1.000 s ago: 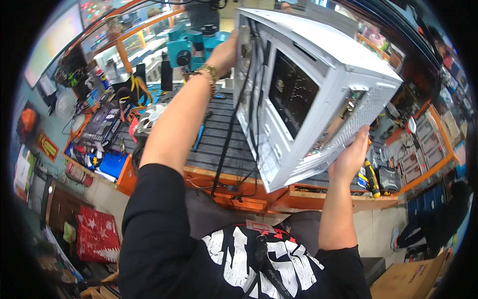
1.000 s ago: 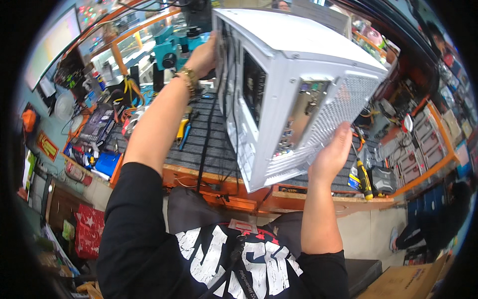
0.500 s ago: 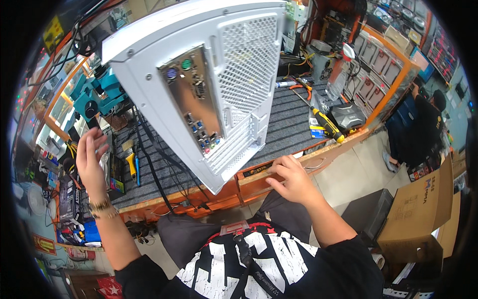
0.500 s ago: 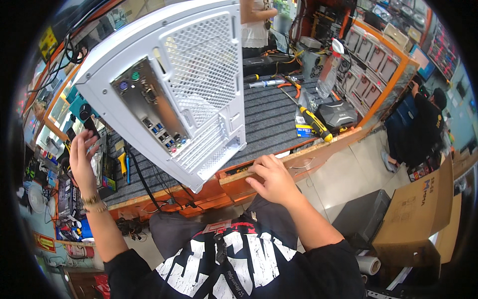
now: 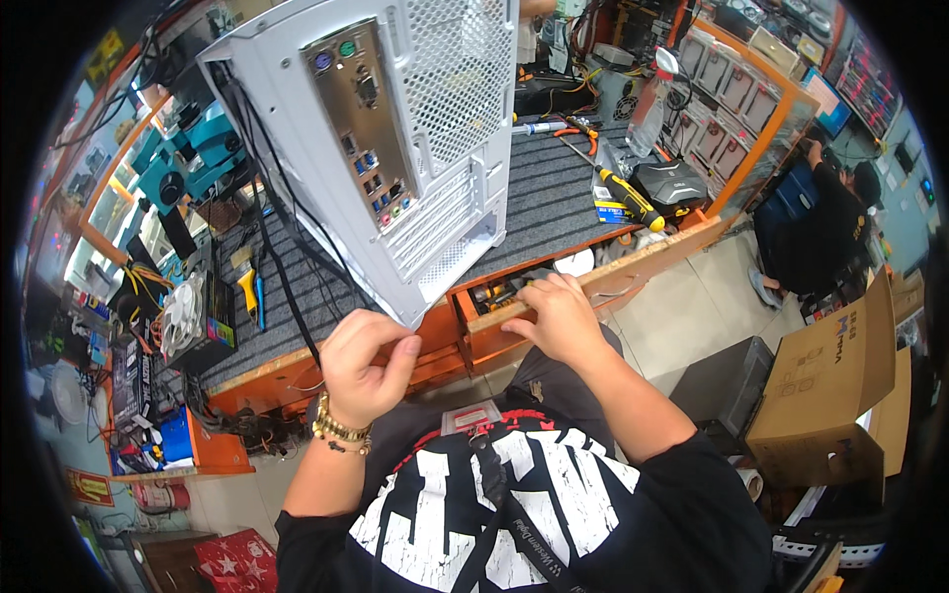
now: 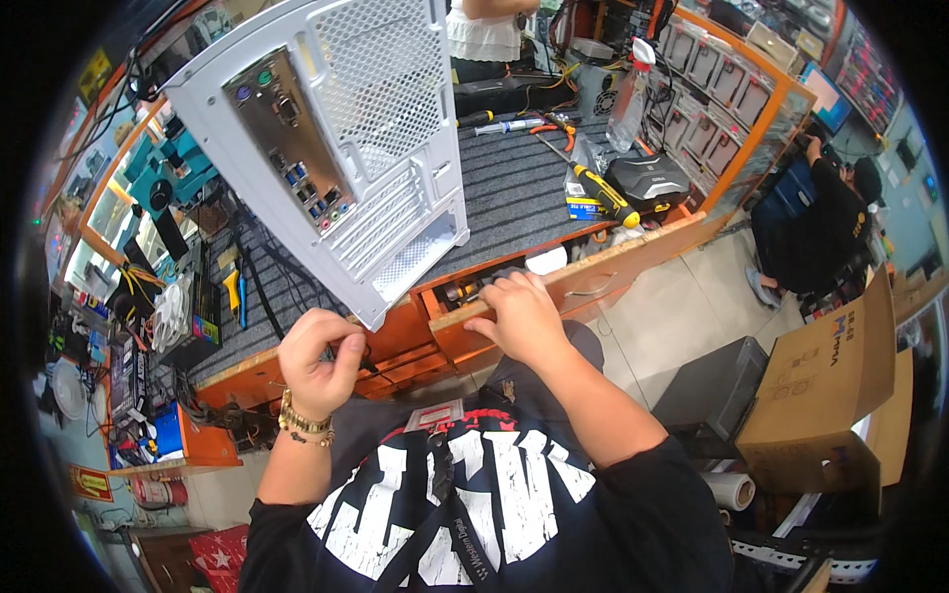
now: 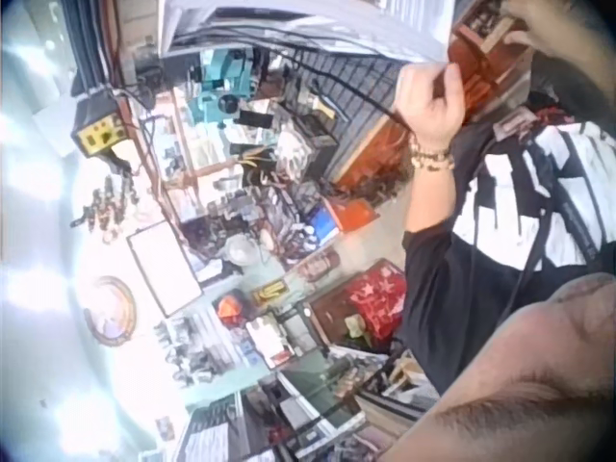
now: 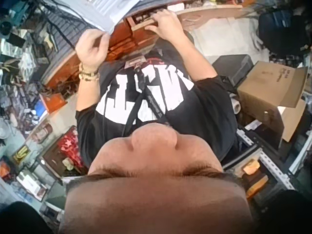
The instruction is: The person uses a screwdriver to remove a screw from a fan inside a computer case, places the screwdriver and a small part into a container of screws, then picks up and handles another fan and some cables inside the case.
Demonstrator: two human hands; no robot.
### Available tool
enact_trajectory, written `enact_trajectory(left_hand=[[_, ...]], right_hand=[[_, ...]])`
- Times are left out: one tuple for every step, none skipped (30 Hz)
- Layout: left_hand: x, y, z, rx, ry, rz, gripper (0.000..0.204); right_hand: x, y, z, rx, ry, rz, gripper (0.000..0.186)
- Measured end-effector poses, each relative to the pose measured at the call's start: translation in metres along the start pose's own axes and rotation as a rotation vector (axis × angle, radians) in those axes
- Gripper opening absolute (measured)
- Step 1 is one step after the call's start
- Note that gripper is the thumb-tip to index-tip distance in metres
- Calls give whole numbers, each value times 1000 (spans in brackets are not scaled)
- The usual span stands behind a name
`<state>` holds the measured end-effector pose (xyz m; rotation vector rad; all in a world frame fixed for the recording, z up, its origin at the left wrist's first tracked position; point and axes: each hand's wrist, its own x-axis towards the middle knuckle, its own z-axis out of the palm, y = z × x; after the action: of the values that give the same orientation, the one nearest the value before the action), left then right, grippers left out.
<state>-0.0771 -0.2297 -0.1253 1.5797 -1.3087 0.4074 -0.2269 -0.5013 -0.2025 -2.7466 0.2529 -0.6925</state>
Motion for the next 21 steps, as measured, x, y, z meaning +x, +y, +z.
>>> enact_trajectory(left_hand=[[1,2,3,-3,-19,16,7],[0,6,4,-8,-40,28,7],[-3,7,7,-24,-56,-3,5],[-5,6,11,-27,-57,-5,5],[-8,5,15,-52,-99,-10,5],[-9,5,18,-77,-142,-15,5],[-12,7,24,-118,-165,-56,5],[-14,4,28,-127,-169,-67,5],[-14,0,32,-140,-185,-42,3],[-16,-1,38,-162,-208,-26,2],[-16,-1,40,-175,-229,-39,2],[-18,-1,44,-183,-233,-52,2],[-19,0,47,-193,-246,-68,4],[-20,-1,48,-200,-256,-77,5],[-21,-1,49,-199,-257,-80,5],[-20,-1,49,-195,-272,-89,6],[-21,-1,49,-191,-286,-100,6],[-21,-1,49,-190,-283,-105,6],[-18,-2,48,-190,-287,-102,6],[-15,-2,48,-195,-296,-97,6],[-13,-1,48,-200,-297,-94,6]], right_hand=[[-8,-3,-3,-12,4,-7,43],[-17,-8,-9,-9,3,-14,43],[-26,-12,-15,12,-19,-15,43],[-36,-16,-21,30,-41,-7,42],[-46,-20,-26,25,-76,-1,41],[-55,-24,-32,25,-84,0,41],[-66,-27,-39,23,-148,22,40],[-74,-29,-44,21,-212,44,39],[-79,-29,-47,33,-200,18,39],[-86,-30,-55,36,-222,37,39],[-85,-29,-63,52,-289,5,40],[-83,-27,-71,69,-356,-27,41],[-79,-24,-78,75,-364,-22,41],[-71,-19,-86,227,-457,70,41],[-62,-13,-89,381,-550,162,42],[-52,-6,-90,381,-549,163,42],[-41,1,-90,369,-528,229,43],[-29,7,-88,358,-509,291,45],[-16,17,-83,353,-508,291,45],[-8,31,-74,205,-536,236,51],[-2,43,-63,59,-565,179,56]])
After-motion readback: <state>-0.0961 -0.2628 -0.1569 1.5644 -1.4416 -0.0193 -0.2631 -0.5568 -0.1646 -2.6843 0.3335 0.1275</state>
